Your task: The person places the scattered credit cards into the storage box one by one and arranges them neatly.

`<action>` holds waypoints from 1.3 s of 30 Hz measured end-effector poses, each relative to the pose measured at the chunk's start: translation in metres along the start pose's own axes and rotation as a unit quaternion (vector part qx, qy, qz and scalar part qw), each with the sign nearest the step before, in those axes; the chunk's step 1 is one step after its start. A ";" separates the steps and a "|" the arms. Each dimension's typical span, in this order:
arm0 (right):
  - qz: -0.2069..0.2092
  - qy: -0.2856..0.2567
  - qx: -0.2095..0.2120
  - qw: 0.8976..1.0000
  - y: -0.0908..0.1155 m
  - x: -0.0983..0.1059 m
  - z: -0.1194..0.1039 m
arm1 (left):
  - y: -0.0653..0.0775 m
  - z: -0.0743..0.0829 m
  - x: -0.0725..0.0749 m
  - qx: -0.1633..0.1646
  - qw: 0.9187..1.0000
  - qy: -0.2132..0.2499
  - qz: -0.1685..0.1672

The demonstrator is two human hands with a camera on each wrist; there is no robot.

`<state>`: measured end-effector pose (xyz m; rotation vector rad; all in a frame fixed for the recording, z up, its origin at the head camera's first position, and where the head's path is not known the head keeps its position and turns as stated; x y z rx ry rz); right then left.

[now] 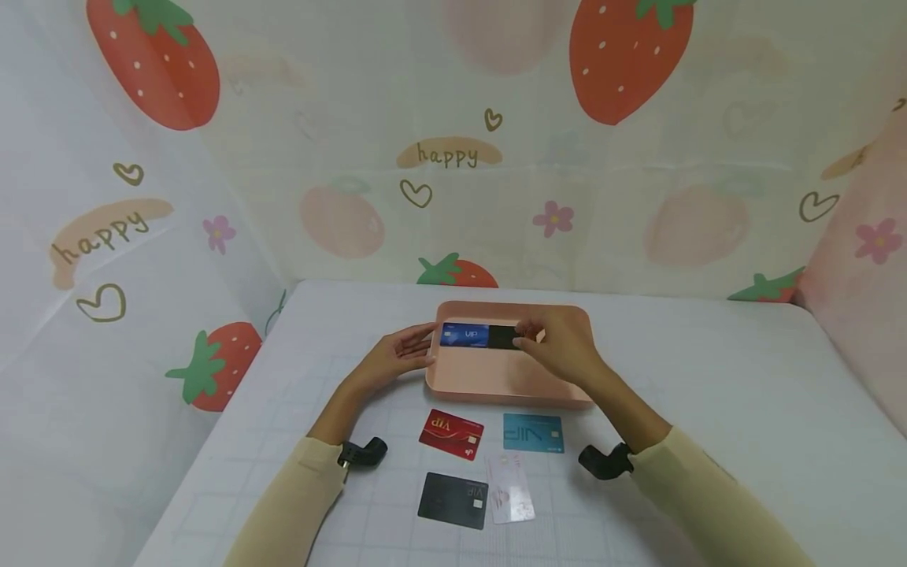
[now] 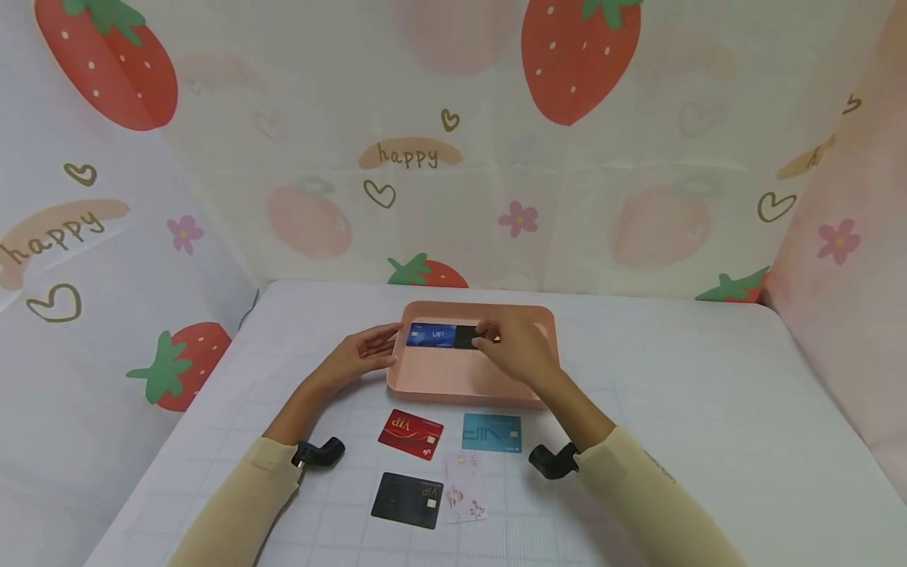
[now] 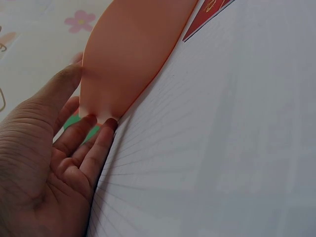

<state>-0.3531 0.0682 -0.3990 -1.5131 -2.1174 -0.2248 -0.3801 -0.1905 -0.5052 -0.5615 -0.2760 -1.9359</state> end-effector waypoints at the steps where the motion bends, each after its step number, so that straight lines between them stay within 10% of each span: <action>1: -0.001 -0.004 0.009 1.000 0.003 0.000 -0.003 | 0.000 0.000 0.000 0.001 1.000 0.001 0.000; 39: -0.022 0.030 -0.012 0.999 0.096 -0.011 -0.004 | 0.000 0.001 -0.001 0.000 1.000 -0.001 0.003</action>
Point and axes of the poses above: each hand's wrist, its own y-axis away from the middle knuckle, its own x-axis out of the back of the hand, z = x × y, the point moved 9 cm from there along -y, towards the middle knuckle, and after that the axes turned 14 degrees about -y, right-handed, at the moved point
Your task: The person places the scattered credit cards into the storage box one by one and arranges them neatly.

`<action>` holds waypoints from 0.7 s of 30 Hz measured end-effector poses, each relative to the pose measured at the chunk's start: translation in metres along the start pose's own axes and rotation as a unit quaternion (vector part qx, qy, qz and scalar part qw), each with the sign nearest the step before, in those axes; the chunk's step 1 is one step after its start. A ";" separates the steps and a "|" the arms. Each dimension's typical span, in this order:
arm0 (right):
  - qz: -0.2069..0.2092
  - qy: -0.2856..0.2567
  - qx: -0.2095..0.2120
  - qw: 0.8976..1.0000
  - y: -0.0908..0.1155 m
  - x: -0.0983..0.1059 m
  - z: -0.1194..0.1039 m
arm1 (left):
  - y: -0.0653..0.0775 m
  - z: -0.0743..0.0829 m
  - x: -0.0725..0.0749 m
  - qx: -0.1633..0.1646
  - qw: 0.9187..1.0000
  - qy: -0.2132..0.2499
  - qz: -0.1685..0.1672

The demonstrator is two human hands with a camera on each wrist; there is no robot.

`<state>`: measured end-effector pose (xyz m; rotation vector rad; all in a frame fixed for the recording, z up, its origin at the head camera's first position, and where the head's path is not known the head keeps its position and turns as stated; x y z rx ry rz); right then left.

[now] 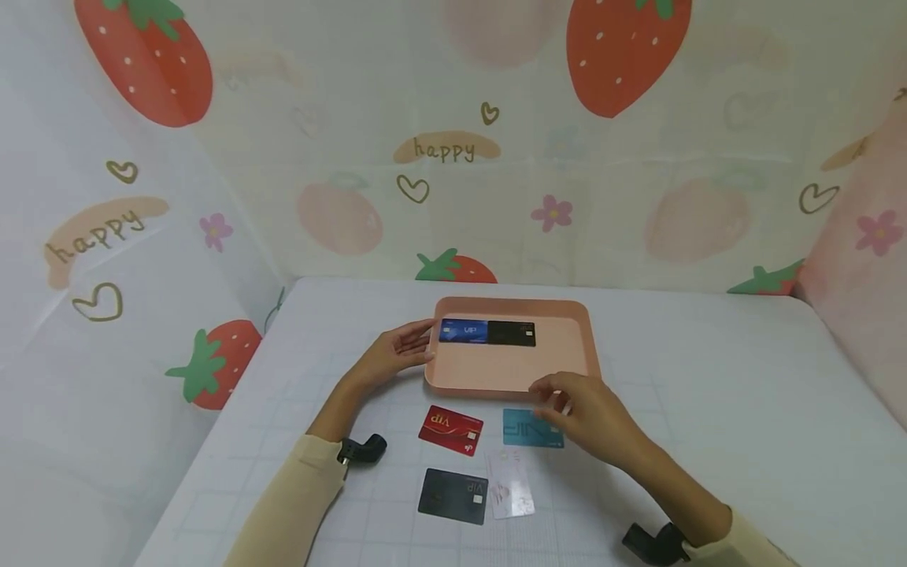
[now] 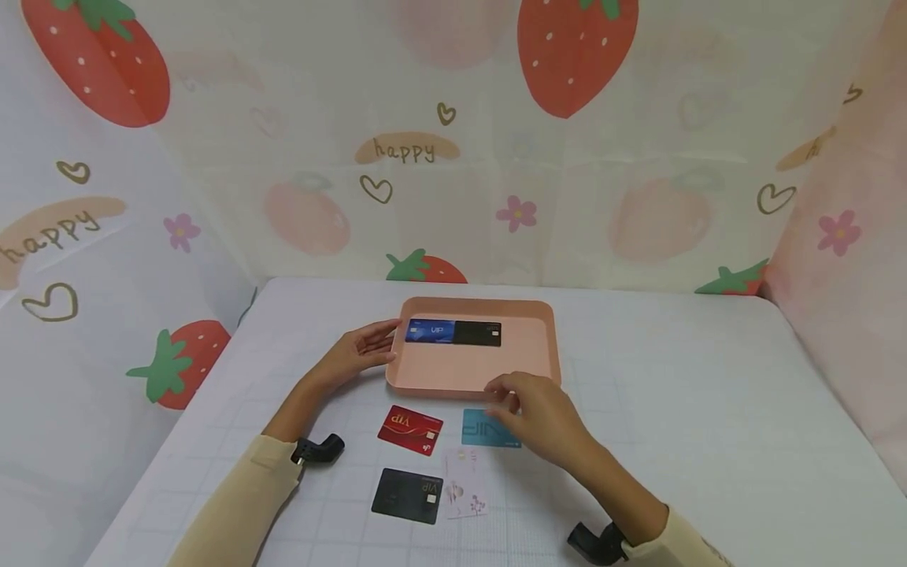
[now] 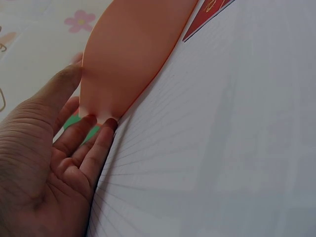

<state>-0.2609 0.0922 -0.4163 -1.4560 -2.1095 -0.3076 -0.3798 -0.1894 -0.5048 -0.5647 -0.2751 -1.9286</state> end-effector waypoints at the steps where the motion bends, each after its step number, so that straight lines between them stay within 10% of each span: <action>1: -0.003 0.003 -0.001 1.000 0.001 0.000 0.001 | 0.000 0.000 0.000 0.000 1.000 -0.001 0.001; 21: -0.032 0.078 -0.020 0.996 0.012 -0.015 0.014 | -0.001 -0.002 0.000 -0.012 1.000 0.016 -0.005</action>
Point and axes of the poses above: each hand's wrist, its own y-axis away from the middle knuckle, its own x-axis out of the back of the hand, z = x × y, the point moved 9 cm from there along -y, towards the middle knuckle, and after that the axes turned 14 degrees about -y, right-handed, at the moved point
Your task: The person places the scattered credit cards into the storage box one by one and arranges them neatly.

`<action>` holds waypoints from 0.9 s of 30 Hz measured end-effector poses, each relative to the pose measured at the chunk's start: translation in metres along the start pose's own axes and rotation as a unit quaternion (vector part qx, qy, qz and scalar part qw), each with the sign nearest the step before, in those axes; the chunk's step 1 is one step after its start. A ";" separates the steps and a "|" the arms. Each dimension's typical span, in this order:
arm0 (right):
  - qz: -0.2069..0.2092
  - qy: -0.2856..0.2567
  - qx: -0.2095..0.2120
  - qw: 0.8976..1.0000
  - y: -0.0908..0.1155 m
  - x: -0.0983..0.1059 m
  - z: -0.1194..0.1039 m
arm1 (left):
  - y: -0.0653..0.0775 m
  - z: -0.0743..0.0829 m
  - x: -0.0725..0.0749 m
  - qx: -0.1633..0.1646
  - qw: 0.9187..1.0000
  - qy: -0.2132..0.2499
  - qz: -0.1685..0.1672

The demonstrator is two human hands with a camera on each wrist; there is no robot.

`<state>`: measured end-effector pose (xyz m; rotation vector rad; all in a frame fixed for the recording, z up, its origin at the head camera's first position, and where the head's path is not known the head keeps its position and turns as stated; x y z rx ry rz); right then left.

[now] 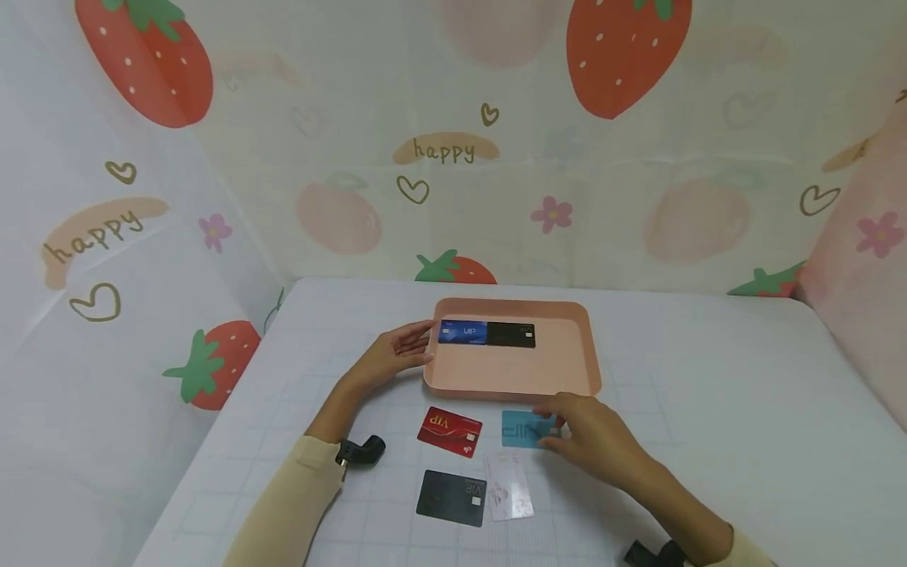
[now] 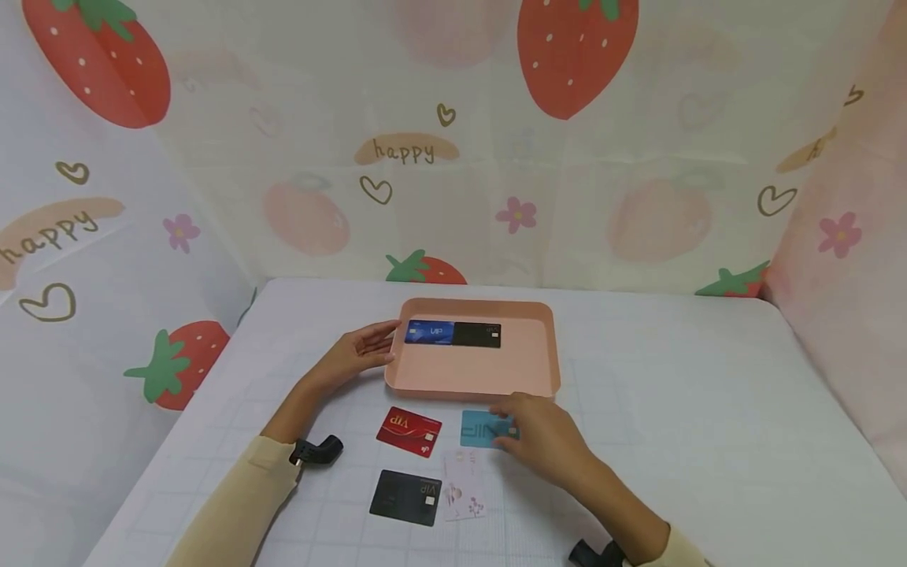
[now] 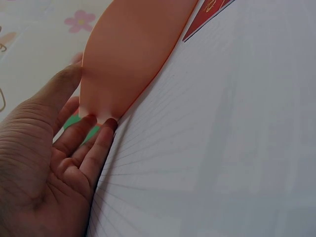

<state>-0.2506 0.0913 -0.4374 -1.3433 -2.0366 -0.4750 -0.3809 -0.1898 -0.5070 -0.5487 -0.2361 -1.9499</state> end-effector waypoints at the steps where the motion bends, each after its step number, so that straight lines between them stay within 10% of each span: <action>1: 0.000 0.007 -0.002 1.000 0.000 -0.001 0.000 | 0.000 0.000 0.000 0.001 1.000 0.001 0.000; 27: -0.005 0.103 -0.024 0.994 0.000 -0.018 0.004 | 0.003 -0.003 0.002 0.002 1.000 -0.018 -0.004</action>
Point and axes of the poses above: each hand's wrist, its own y-axis away from the middle knuckle, its own x-axis out of the back of the hand, z = x × y, the point moved 9 cm from there along -y, towards the middle knuckle, and after that the axes turned 14 degrees about -y, right-handed, at the moved point
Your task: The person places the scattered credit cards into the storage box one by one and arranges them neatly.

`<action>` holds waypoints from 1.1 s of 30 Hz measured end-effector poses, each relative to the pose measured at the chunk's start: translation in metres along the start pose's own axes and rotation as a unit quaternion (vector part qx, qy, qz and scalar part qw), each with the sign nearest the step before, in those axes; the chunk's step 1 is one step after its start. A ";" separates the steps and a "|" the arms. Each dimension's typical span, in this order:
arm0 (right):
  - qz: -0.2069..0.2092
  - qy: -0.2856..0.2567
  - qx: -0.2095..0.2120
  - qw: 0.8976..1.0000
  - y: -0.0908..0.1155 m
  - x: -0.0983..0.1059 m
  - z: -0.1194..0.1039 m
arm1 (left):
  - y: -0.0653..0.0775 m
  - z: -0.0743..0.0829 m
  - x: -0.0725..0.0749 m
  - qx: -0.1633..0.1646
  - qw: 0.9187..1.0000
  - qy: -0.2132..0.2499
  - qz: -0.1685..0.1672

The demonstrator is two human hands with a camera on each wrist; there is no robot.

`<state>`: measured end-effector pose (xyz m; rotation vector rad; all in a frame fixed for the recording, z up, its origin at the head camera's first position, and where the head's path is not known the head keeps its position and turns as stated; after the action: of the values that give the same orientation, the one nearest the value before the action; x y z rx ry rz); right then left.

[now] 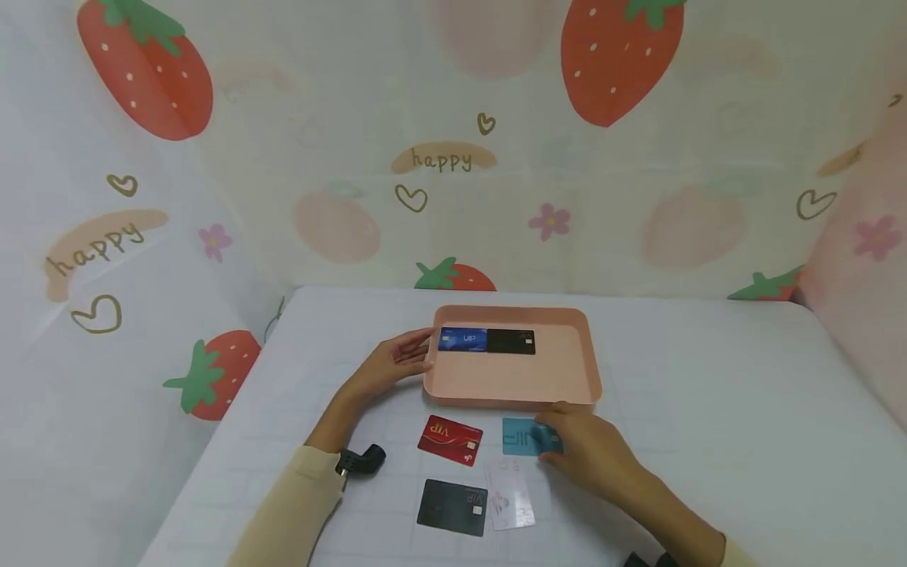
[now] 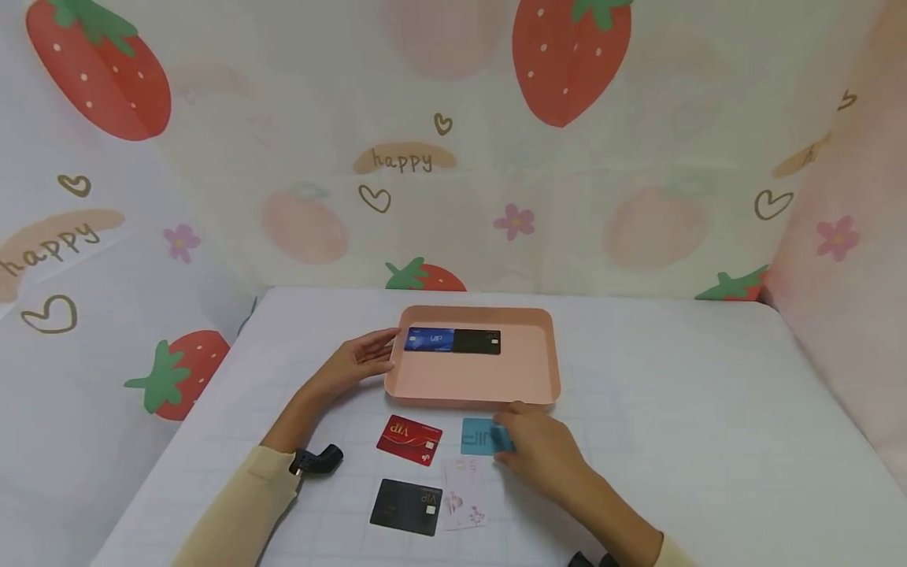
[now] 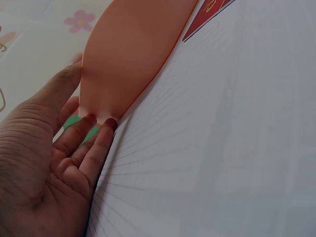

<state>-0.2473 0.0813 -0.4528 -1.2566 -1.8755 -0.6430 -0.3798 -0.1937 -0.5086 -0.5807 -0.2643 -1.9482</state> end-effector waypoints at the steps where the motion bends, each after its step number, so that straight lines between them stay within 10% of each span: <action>1: 0.000 0.004 -0.001 1.000 0.001 0.001 0.001 | -0.001 0.001 -0.002 0.001 1.000 0.003 -0.001; 33: -0.022 0.066 -0.023 0.997 0.001 -0.007 0.015 | 0.000 0.004 -0.003 0.001 1.000 0.017 0.003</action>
<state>-0.2494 0.0894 -0.4669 -1.1764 -1.7930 -0.7771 -0.3778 -0.1895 -0.5068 -0.5454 -0.2421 -1.9496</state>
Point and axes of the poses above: each hand's wrist, its own y-axis away from the middle knuckle, its own x-axis out of the back of the hand, z = x × y, the point moved 9 cm from there along -y, towards the middle knuckle, and after that the axes turned 14 degrees about -y, right-handed, at the moved point
